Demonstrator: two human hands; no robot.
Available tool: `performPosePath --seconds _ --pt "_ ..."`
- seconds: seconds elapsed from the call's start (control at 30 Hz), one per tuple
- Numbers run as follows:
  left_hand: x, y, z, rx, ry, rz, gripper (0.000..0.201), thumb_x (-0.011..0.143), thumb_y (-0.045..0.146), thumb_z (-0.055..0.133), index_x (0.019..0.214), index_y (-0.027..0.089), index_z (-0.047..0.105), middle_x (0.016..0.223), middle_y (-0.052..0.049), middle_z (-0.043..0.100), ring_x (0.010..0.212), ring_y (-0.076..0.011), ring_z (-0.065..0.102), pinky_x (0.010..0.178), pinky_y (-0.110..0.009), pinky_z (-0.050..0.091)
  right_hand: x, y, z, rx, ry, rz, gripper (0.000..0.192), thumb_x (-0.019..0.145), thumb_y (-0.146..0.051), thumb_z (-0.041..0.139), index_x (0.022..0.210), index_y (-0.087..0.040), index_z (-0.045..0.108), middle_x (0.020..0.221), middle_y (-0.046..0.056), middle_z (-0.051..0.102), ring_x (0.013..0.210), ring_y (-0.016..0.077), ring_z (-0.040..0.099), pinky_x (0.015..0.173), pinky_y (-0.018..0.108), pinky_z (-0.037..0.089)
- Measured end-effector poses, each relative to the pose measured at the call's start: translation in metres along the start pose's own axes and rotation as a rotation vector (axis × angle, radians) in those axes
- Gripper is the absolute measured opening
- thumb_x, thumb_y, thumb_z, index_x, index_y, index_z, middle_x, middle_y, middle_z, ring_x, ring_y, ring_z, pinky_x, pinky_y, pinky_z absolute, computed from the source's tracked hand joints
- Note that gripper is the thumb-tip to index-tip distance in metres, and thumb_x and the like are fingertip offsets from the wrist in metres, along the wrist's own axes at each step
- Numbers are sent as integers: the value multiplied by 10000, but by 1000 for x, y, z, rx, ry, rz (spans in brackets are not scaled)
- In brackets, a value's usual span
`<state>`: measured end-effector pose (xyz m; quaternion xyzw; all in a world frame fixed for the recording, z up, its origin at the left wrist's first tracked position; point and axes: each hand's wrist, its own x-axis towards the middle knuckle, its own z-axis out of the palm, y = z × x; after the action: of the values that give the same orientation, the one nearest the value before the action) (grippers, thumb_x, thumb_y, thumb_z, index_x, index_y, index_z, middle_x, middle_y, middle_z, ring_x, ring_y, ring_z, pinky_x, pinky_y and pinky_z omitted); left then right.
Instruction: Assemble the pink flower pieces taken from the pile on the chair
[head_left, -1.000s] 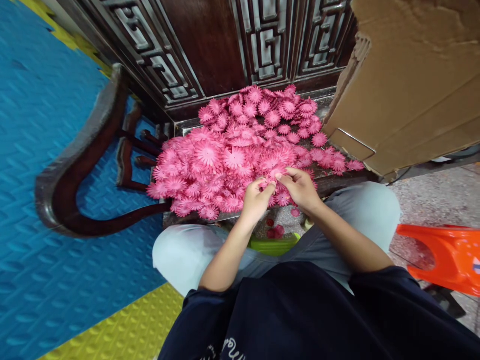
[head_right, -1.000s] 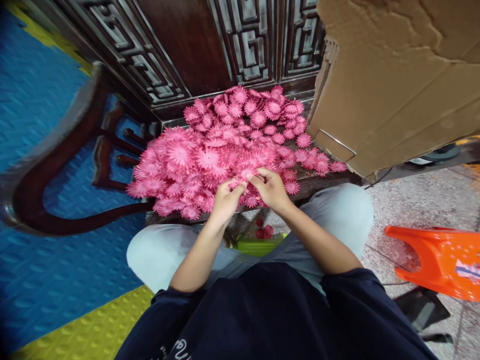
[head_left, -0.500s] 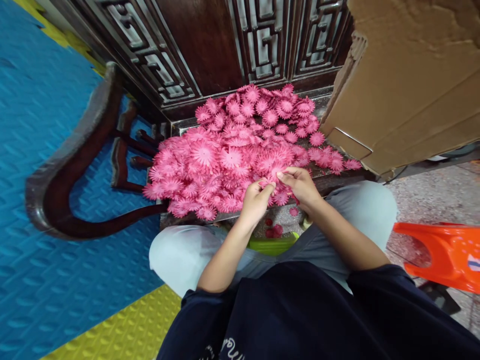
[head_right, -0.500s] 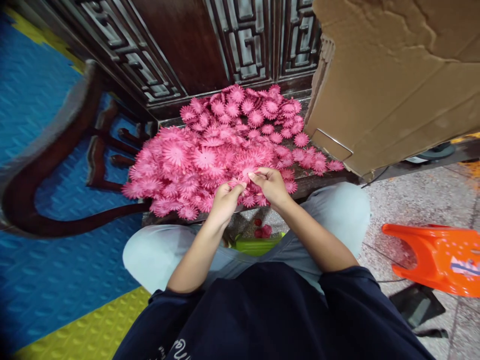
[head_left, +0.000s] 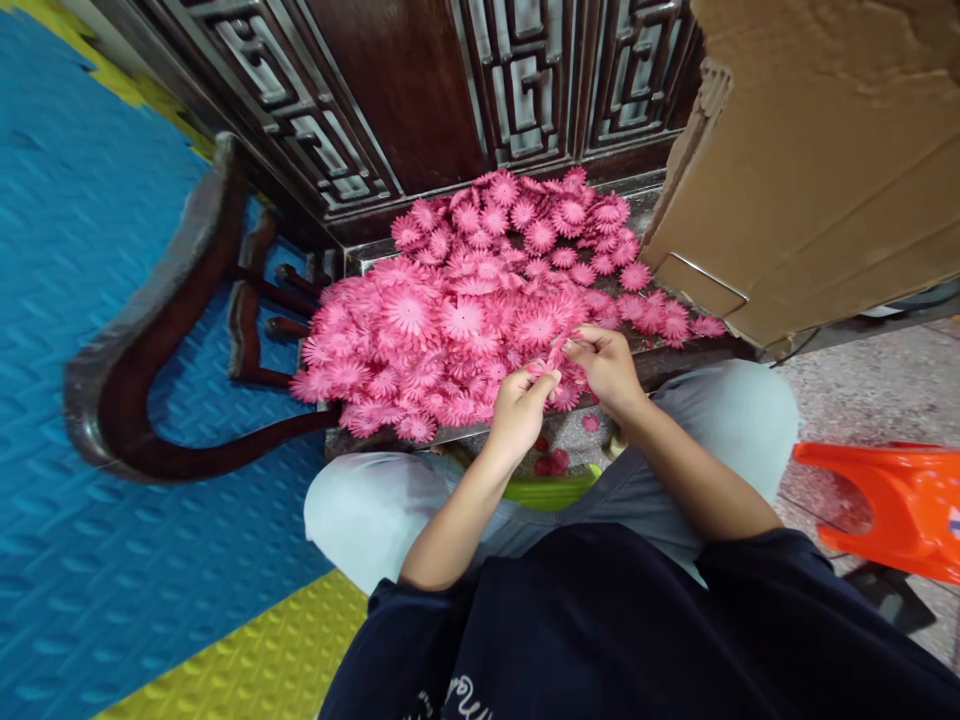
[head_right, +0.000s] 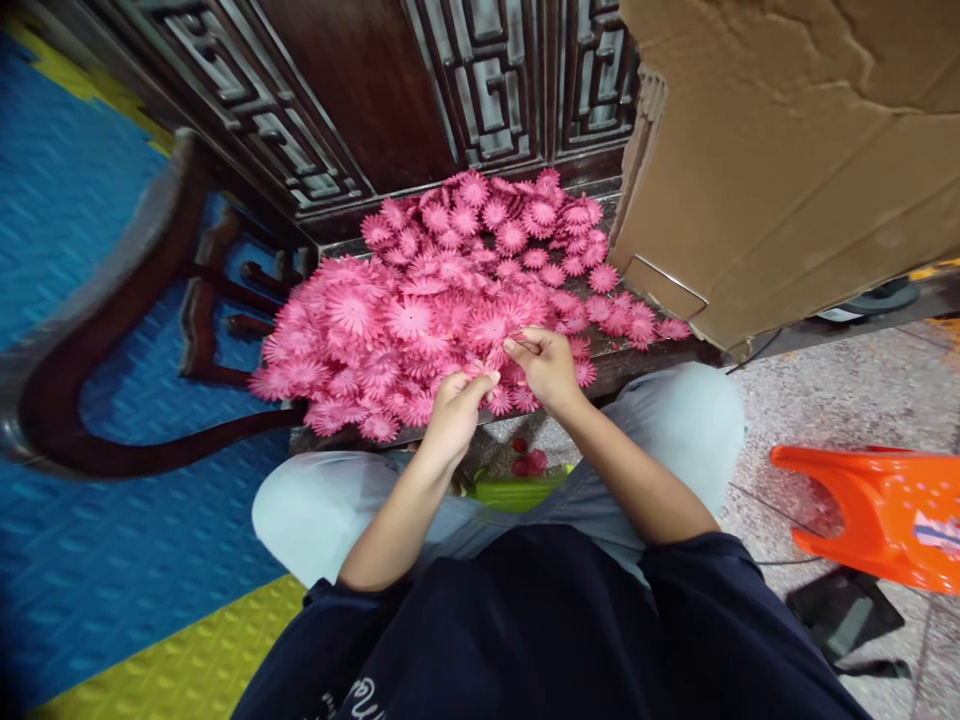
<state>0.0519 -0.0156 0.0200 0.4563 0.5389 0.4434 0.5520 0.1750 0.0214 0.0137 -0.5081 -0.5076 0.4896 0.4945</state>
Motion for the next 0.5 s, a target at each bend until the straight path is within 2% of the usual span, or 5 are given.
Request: performPosePath --seconds 0.2,0.3,0.5 --pt "-2 10 -4 6 -80 7 288 734 295 550 480 184 473 519 29 469 550 -104 456 594 -248 368 1 -4 -2 -16 6 -63 379 681 -354 649 475 -177 385 543 -39 264 518 75 238 491 247 190" --pt "-3 14 -7 50 -122 51 288 738 266 549 468 183 493 538 25 481 568 -107 473 619 -255 374 1 -7 -1 -3 -21 -35 426 666 -384 668 463 -179 356 538 -42 257 512 71 231 487 245 189" --pt "-11 23 -13 129 -114 121 314 755 243 536 452 189 471 526 18 461 574 -124 467 643 -279 364 -1 -10 0 31 -79 26 470 640 -465 678 451 -182 355 531 -34 285 524 81 277 501 250 236"
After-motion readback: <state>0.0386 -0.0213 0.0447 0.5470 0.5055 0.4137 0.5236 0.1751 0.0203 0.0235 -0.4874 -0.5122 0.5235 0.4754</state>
